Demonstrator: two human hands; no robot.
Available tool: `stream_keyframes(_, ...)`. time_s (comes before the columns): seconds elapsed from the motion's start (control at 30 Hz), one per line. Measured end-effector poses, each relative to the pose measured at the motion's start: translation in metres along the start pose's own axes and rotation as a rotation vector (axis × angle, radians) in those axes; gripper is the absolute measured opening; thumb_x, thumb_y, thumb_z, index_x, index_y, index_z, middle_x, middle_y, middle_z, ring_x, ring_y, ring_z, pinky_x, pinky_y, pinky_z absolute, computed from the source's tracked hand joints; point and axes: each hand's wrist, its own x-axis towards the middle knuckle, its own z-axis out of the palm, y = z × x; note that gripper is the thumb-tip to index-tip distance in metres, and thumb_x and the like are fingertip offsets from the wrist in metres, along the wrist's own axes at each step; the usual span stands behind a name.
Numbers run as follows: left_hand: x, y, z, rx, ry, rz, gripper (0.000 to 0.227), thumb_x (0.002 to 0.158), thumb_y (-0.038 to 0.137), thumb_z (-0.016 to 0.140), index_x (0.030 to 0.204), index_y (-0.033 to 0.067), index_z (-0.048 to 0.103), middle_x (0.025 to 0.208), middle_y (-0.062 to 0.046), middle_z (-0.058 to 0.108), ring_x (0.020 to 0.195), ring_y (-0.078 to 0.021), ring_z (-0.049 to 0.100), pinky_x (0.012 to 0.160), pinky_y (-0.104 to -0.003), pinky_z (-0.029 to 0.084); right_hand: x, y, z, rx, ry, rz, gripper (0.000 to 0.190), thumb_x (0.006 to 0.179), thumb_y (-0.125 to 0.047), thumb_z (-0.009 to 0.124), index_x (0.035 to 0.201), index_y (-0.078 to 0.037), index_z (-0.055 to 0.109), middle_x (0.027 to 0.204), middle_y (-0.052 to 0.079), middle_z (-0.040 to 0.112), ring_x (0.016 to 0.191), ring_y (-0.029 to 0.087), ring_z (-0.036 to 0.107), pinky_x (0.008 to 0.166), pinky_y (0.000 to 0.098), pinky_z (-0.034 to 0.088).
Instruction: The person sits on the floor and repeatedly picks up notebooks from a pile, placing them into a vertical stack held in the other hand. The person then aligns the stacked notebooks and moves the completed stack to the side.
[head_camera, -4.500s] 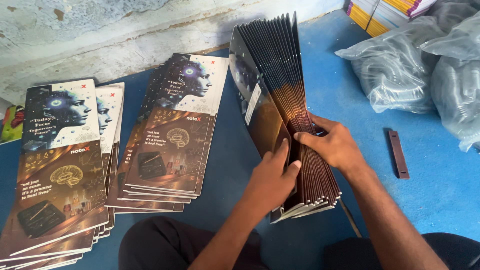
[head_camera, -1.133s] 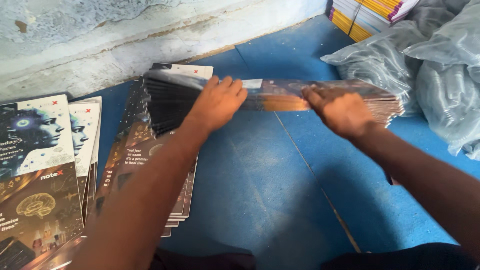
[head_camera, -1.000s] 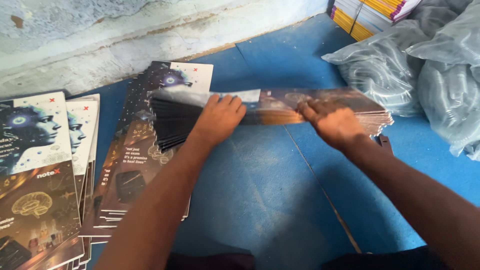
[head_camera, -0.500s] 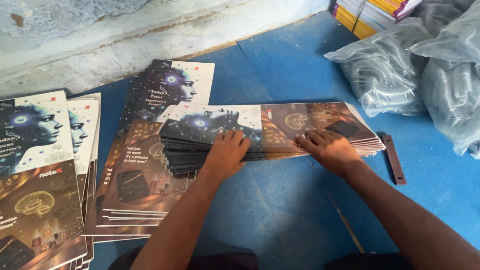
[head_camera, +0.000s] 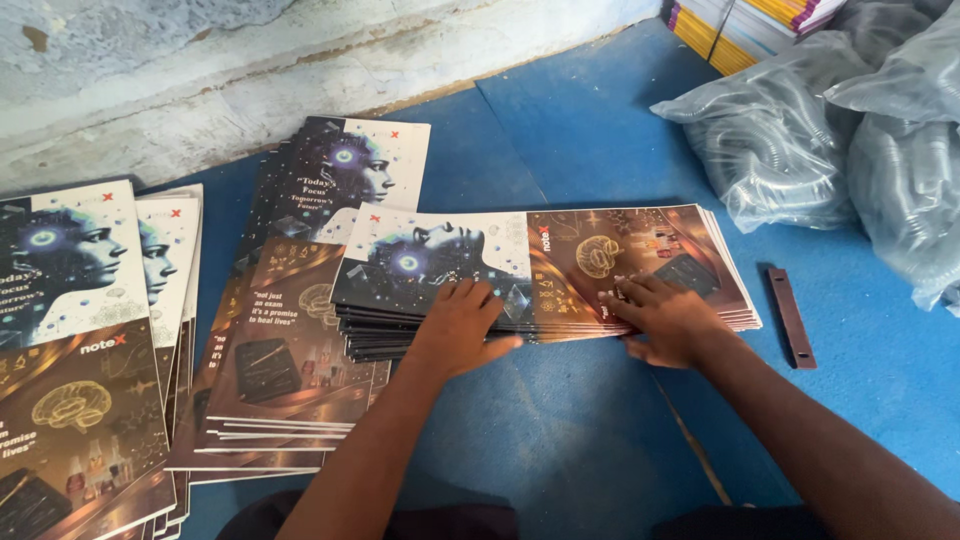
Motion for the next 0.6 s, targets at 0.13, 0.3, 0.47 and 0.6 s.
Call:
stream_keyframes(0.13,0.009,0.005,0.007,-0.134,-0.153,-0.335,0.046,0.104,0.055,0.056,0.104,0.0121,0.072,0.114,-0.007,0.064,0.117,-0.0232,0.058,0.111,-0.044,0.044,-0.012,-0.010,-0.010,0.126,0.203,0.021,0.073,0.087,-0.060,0.060,0.152,-0.031,0.044,0.160,0.004,0.038,0.148,0.029,0.032,0.113,0.0497,0.041)
stream_keyframes(0.3,0.042,-0.007,-0.004,-0.016,-0.302,-0.517,0.050,0.097,0.056,0.057,0.119,0.0129,0.068,0.133,-0.011,0.059,0.135,-0.0262,0.048,0.117,-0.056,0.032,-0.002,-0.031,-0.018,0.363,0.195,0.228,0.055,0.094,-0.062,0.050,0.132,-0.025,0.065,0.153,0.014,0.044,0.143,0.038,0.037,0.109,0.0559,0.042)
stream_keyframes(0.47,0.031,-0.023,-0.028,0.256,-0.262,-0.728,0.105,0.078,0.086,0.049,0.154,0.0134,0.040,0.161,-0.024,0.026,0.152,-0.0424,0.011,0.109,-0.074,0.004,0.006,-0.043,-0.014,0.393,0.315,0.293,0.060,0.092,-0.066,0.050,0.124,-0.019,0.067,0.138,0.017,0.053,0.137,0.040,0.044,0.114,0.0565,0.036)
stream_keyframes(0.6,0.015,-0.024,-0.029,0.205,-0.290,-0.856,0.116,0.074,0.093,0.046,0.157,0.0141,0.033,0.163,-0.024,0.019,0.153,-0.0456,0.004,0.110,-0.077,0.000,0.008,-0.042,-0.014,0.366,0.320,0.285,0.065,0.092,-0.068,0.048,0.129,-0.016,0.064,0.135,0.023,0.053,0.137,0.040,0.044,0.115,0.0574,0.033)
